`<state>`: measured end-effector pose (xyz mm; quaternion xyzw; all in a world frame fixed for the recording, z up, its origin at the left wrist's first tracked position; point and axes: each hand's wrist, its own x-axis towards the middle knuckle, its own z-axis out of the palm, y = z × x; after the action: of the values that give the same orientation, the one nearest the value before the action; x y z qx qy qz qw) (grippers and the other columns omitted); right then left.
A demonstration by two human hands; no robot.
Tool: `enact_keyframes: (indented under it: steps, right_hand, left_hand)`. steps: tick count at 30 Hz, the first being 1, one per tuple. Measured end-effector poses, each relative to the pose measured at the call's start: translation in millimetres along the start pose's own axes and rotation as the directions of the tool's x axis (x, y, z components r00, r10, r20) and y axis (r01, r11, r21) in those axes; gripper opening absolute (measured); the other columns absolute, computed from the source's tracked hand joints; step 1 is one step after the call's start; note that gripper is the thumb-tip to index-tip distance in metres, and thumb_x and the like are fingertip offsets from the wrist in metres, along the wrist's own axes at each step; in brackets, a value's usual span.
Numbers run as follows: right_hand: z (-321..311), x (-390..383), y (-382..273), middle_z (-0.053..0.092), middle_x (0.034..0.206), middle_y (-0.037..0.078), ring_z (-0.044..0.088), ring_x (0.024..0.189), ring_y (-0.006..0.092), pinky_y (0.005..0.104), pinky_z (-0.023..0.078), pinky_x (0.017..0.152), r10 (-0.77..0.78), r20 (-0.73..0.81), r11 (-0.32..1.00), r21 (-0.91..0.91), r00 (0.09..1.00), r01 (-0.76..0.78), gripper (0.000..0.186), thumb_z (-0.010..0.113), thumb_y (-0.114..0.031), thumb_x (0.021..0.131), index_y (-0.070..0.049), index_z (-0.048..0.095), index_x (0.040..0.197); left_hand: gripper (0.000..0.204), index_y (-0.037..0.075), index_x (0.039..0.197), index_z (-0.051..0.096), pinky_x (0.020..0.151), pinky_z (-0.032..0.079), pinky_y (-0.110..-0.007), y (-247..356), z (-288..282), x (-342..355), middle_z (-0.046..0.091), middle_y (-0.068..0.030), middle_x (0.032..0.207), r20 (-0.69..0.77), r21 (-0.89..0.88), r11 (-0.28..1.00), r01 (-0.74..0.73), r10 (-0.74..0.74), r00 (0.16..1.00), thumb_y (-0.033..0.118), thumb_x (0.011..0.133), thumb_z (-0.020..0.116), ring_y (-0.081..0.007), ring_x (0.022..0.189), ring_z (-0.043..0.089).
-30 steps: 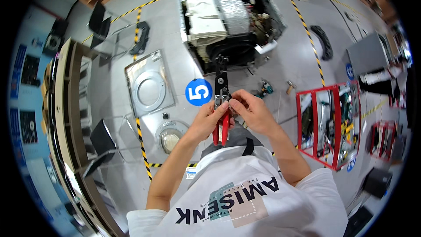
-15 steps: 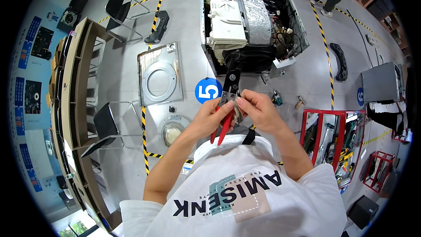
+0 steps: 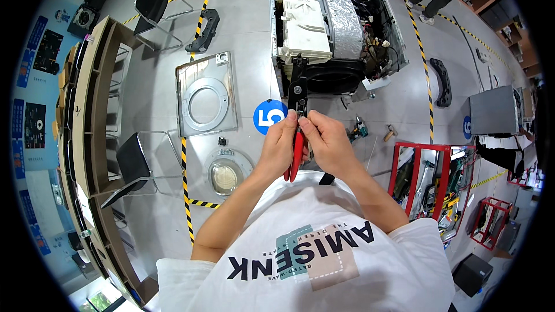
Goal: The person uses pliers and wire cutters to detach internal components and cut a zip tie inside a washing machine.
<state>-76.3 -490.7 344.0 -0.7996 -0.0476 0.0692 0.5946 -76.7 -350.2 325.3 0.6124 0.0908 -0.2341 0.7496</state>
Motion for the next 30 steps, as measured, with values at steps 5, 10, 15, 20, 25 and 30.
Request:
enact_keyframes:
  steps: [5,10,15,20,25,30]
  right_hand:
    - [12,5,-7,0.052,0.067,0.016,0.052,0.060,0.0345,0.0425,0.041,0.057,-0.085,-0.065,0.995,-0.061,0.994,0.081,0.032,0.055,-0.021,0.101,0.000,0.049,0.077]
    - [26,8,-12,0.054,0.067,0.015,0.054,0.060,0.0357,0.0437,0.042,0.056,-0.209,-0.177,0.940,-0.308,0.962,0.147,0.032,0.057,-0.021,0.099,-0.002,0.050,0.074]
    - [34,12,-12,0.056,0.066,0.013,0.058,0.061,0.0344,0.0445,0.043,0.055,-0.258,-0.168,0.883,-0.441,0.951,0.162,0.032,0.057,-0.021,0.098,-0.005,0.051,0.071]
    - [41,17,-11,0.057,0.065,0.013,0.059,0.061,0.0338,0.0448,0.044,0.055,-0.242,-0.158,0.853,-0.505,0.957,0.132,0.032,0.056,-0.022,0.098,-0.006,0.052,0.070]
    - [40,23,-10,0.060,0.065,0.011,0.061,0.061,0.0322,0.0442,0.046,0.055,-0.246,-0.117,0.791,-0.598,0.962,0.130,0.030,0.056,-0.021,0.096,-0.007,0.055,0.070]
    - [37,30,-7,0.061,0.067,0.012,0.063,0.063,0.0323,0.0440,0.047,0.056,-0.246,-0.104,0.767,-0.628,0.964,0.128,0.028,0.057,-0.021,0.096,-0.006,0.058,0.071]
  left_hand:
    - [0.059,0.003,0.082,0.055,0.045,0.048,-0.026,1,-11,2,0.057,-0.0053,0.060,0.046,-0.028,0.997,-0.071,0.072,0.996,0.049,0.108,0.029,-0.0124,0.048,0.056]
    - [0.056,0.002,0.087,0.059,0.045,0.042,-0.024,1,-16,4,0.057,-0.0014,0.064,0.005,0.040,0.982,-0.187,0.186,0.982,0.044,0.109,0.029,-0.0070,0.051,0.051]
    - [0.050,0.003,0.087,0.055,0.050,0.040,-0.023,-7,-22,8,0.053,0.0016,0.068,-0.046,0.198,0.944,-0.264,0.278,0.960,0.039,0.111,0.031,-0.0046,0.058,0.046]
    - [0.047,0.001,0.087,0.056,0.052,0.040,-0.025,-8,-34,14,0.054,-0.0009,0.066,-0.076,0.316,0.910,-0.270,0.308,0.948,0.036,0.110,0.035,-0.0082,0.057,0.048]
    - [0.048,-0.002,0.084,0.058,0.054,0.044,-0.031,3,-45,16,0.060,-0.0086,0.064,-0.091,0.359,0.927,-0.113,0.155,0.984,0.035,0.109,0.041,-0.0157,0.057,0.058]
    - [0.050,-0.002,0.082,0.058,0.057,0.046,-0.031,15,-54,18,0.063,-0.0088,0.065,-0.036,0.389,0.916,-0.100,0.124,0.992,0.037,0.108,0.041,-0.0168,0.060,0.062]
